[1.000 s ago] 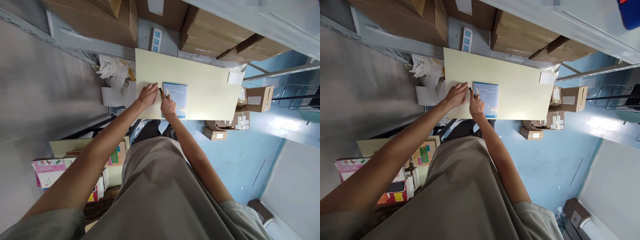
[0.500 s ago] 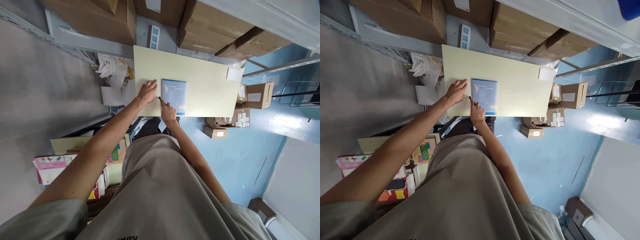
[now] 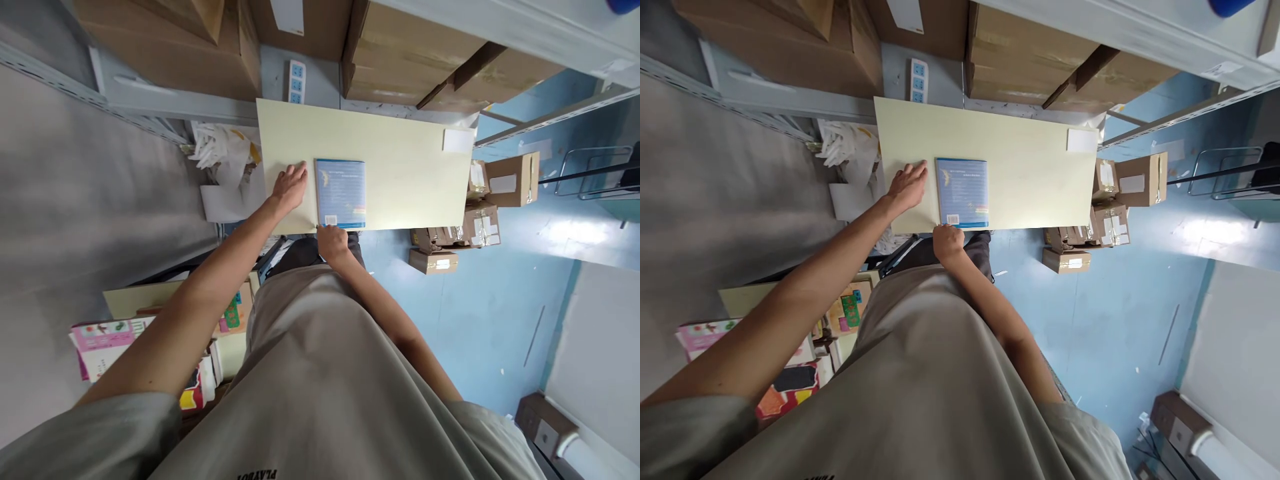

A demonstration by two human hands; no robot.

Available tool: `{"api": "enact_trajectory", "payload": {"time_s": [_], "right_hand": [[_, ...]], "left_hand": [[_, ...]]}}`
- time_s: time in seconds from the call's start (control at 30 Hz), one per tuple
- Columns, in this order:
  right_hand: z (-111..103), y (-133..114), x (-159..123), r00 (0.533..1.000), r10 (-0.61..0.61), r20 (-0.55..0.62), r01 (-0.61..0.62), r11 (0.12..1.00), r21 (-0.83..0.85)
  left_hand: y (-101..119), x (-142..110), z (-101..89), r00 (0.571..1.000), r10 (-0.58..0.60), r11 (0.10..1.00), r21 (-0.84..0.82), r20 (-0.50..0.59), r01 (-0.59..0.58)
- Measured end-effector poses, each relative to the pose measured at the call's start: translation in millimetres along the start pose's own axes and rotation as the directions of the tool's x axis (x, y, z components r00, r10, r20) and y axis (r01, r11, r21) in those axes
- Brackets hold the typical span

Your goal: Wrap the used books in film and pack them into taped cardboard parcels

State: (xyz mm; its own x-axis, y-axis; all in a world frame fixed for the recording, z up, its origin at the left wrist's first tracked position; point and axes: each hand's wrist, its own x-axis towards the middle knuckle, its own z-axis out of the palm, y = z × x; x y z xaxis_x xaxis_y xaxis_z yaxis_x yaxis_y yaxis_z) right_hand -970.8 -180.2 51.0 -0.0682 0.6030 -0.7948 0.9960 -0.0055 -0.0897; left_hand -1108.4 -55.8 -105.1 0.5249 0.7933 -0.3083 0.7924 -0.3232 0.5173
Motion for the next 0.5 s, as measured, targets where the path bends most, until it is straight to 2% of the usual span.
{"api": "enact_trajectory", "payload": {"time_s": [0.1, 0.2, 0.37, 0.5], "right_hand": [[-0.1, 5.6, -9.9, 1.0, 0.001, 0.013, -0.002, 0.999, 0.039], [1.3, 22.6, -23.9, 0.998, 0.041, -0.038, -0.037, 0.995, 0.095], [-4.7, 66.2, -46.4, 0.983, 0.128, -0.132, -0.096, 0.971, 0.22], [-22.0, 104.6, -54.2, 0.947, 0.209, -0.244, -0.12, 0.935, 0.333]], "left_hand": [[3.2, -0.5, -0.5, 0.998, -0.028, 0.999, 0.046, 0.053, 0.026], [8.9, -5.5, -1.0, 0.997, -0.044, 0.996, 0.08, 0.07, 0.039], [25.3, -26.8, 6.3, 0.995, -0.094, 0.995, 0.043, 0.024, 0.093], [51.9, -36.7, 11.5, 0.987, -0.157, 0.987, -0.052, -0.042, 0.155]]}}
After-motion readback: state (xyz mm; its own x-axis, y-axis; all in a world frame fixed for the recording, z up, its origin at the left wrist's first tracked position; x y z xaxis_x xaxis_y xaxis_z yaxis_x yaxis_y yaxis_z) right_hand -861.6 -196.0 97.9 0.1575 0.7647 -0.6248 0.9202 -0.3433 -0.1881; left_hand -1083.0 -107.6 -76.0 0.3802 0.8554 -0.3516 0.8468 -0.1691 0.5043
